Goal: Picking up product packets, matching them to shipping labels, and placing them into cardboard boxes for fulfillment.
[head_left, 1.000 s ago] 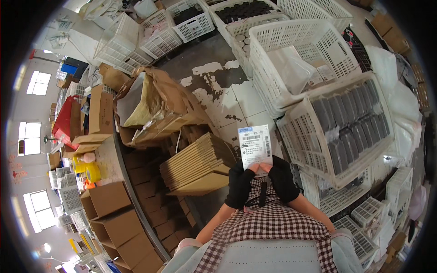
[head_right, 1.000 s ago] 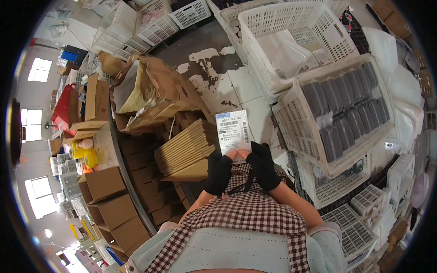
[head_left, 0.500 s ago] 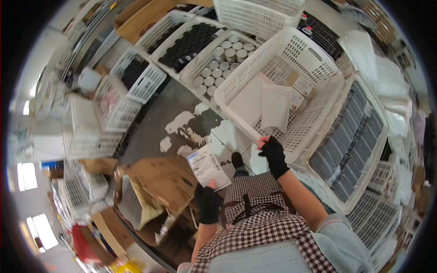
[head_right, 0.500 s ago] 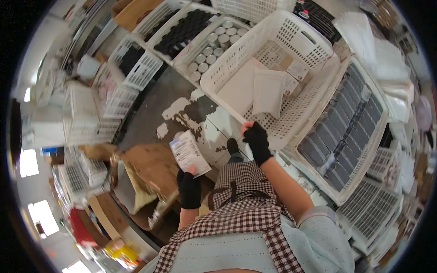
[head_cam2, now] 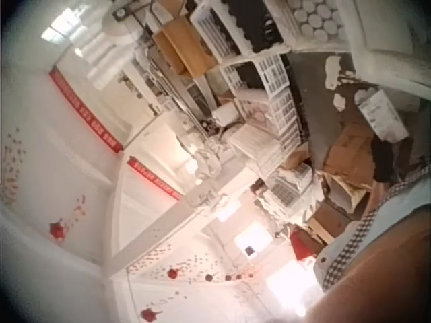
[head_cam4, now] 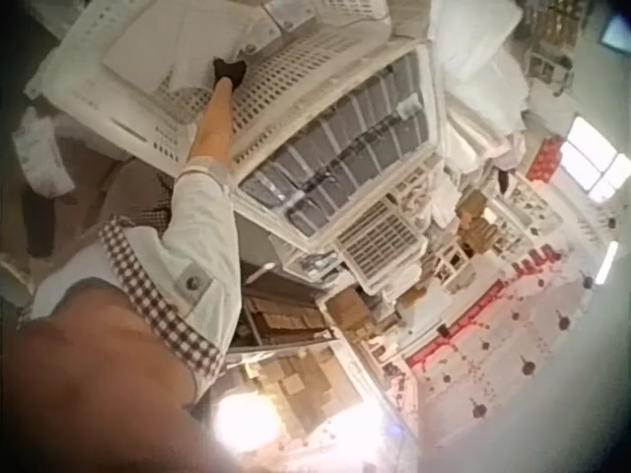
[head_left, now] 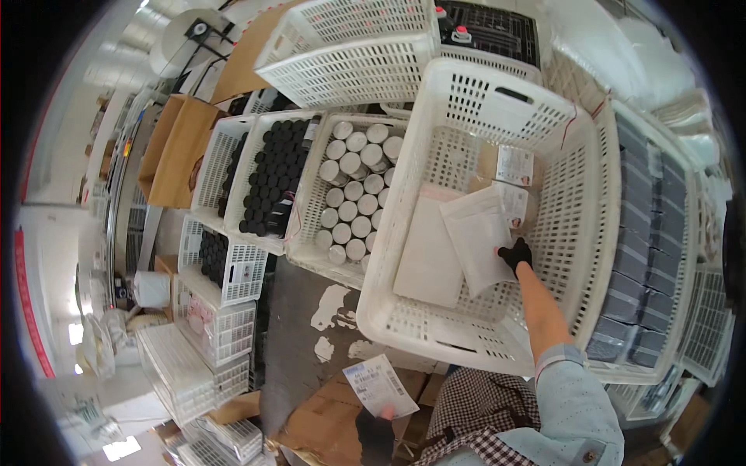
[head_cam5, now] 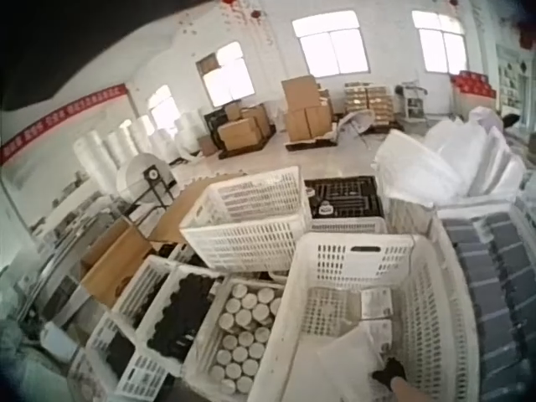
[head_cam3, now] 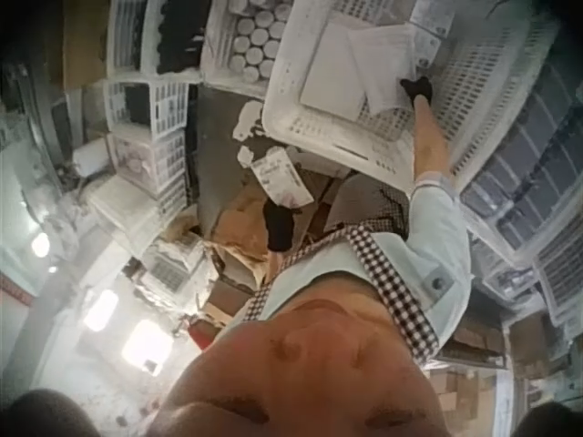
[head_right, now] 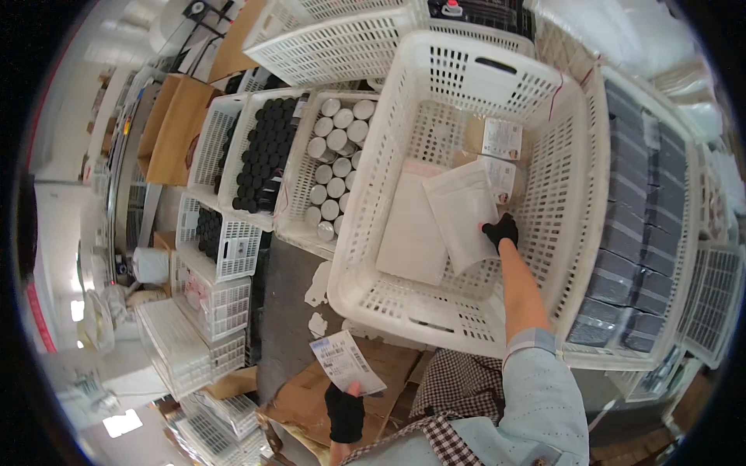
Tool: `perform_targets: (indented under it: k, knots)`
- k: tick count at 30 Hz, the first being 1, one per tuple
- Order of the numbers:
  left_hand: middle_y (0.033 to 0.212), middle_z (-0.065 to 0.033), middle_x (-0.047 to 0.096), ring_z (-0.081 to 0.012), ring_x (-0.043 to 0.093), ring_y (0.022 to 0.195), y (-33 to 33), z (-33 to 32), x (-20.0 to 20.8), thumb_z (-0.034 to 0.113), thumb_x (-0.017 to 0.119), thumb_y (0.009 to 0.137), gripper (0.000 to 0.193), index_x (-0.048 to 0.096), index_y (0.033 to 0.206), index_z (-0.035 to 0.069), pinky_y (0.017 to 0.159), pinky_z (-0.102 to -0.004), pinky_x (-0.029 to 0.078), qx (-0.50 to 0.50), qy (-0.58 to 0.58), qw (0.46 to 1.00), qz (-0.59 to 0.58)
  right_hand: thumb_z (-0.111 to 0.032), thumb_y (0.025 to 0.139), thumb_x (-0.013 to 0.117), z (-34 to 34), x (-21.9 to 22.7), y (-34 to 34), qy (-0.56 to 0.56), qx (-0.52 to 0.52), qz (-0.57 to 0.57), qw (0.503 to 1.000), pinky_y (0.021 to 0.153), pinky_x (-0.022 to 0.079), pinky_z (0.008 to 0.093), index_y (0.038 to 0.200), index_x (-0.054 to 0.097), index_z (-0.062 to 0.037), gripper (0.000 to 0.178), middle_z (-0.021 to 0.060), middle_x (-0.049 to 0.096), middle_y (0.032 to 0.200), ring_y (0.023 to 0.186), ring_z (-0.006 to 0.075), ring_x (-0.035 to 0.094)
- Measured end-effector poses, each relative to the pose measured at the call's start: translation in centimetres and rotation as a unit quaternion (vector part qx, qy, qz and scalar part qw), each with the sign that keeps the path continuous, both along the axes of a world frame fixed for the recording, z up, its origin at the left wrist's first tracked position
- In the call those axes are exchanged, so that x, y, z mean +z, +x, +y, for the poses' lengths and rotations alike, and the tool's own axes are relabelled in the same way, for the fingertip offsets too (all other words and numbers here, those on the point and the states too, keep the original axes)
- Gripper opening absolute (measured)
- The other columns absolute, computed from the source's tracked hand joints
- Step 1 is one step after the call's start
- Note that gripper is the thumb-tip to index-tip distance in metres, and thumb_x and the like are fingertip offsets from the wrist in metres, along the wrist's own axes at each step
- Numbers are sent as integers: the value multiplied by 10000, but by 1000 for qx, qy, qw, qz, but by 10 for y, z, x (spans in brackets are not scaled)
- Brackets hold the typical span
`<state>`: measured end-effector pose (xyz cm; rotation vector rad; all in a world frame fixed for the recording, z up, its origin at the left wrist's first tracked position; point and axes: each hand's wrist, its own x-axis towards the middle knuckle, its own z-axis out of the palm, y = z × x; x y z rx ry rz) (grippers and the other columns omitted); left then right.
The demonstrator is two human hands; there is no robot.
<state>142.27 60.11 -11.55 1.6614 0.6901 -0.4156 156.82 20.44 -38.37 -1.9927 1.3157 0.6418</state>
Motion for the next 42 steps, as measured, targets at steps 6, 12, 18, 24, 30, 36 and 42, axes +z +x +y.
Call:
perform_targets:
  k: [6,12,18,24,30,36,42]
  knots:
    - [1011,-84,587,-179,552,886,37,-15,-1,69,551,781,328,512,1088,-39,781,-294,432,-10,27,999,40,-459,630,723,9,-18,-2,179,-91,-100,975,774,465,357,1118,529,18,709,155,585,1044,931,251,574]
    - [966,-115,613,-185,595,819,71,-33,0,33,614,721,386,521,1087,-44,645,-276,488,-24,14,998,50,-385,706,692,74,14,-9,276,-79,-277,917,691,462,311,974,588,5,485,105,618,859,796,183,573]
    - [961,-107,609,-190,579,826,81,-43,7,27,591,733,374,515,1091,-48,716,-300,463,-29,-2,997,71,-280,750,610,-17,-30,46,-147,149,-235,949,904,382,371,1153,483,-23,495,175,528,1130,1053,308,495]
    - [995,-116,597,-197,565,879,75,-54,-8,46,578,757,362,506,1097,-57,789,-323,440,-25,-16,999,41,-243,630,698,-90,-1,128,-155,370,-102,910,882,404,398,1174,443,-46,633,177,496,1122,1069,317,476]
    - [944,-110,612,-191,578,821,77,-61,-7,65,609,742,361,523,1072,-54,734,-315,458,-58,3,997,48,-392,498,748,-92,-13,122,-24,375,51,925,890,422,386,1180,483,-49,808,180,519,1167,1064,318,510]
    - [927,-108,614,-177,579,769,88,-70,3,71,619,729,351,542,1051,-46,672,-296,464,-25,5,997,75,-437,557,694,-71,9,99,79,363,45,927,920,390,377,1060,581,-25,660,176,534,1137,1074,321,493]
    - [906,-105,619,-174,578,756,74,-63,-13,57,620,711,363,549,1051,-46,664,-293,462,-43,30,997,63,-345,539,706,-146,48,200,-127,508,37,851,841,446,390,992,620,-88,528,163,590,1020,1008,320,535]
